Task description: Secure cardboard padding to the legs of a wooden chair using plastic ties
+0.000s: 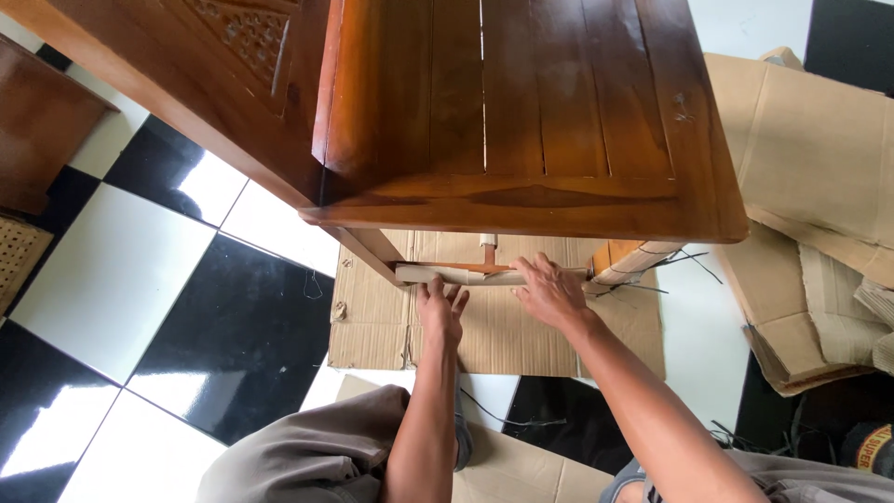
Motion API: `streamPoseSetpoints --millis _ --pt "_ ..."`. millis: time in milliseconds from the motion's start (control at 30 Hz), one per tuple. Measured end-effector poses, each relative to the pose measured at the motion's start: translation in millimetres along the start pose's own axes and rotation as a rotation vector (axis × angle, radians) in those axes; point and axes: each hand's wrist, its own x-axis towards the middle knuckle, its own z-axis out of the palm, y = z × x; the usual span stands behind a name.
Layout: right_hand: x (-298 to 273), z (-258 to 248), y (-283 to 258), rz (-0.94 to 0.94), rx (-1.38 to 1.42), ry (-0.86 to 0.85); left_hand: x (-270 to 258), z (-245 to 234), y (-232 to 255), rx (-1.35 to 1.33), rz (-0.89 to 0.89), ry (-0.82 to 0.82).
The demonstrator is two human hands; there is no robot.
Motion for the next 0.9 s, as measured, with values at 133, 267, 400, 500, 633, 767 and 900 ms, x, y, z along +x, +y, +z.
streamPoseSetpoints --millis 133,267,400,500,633,767,900 --pt "9 10 4 0.006 -0.061 0.016 12 6 -6 -0.038 -0.014 0.044" --pt "12 17 15 0.038 -0.006 0.041 29 8 -23 -0.070 0.022 0.048" --pt "17 38 30 0.023 -0.060 0.082 24 14 -23 -0.091 0.035 0.049" --pt "28 61 42 -0.002 -0.089 0.111 36 16 -27 -0.097 0.060 0.040" --pt "28 62 42 0.026 -0.138 0.056 50 15 -31 -0.067 0.059 0.099" --pt "35 64 44 0.033 -0.143 0.012 49 20 -24 -0.057 0.073 0.134" --pt "26 58 37 0.044 -0.147 0.015 43 18 -25 -0.055 0.067 0.132"
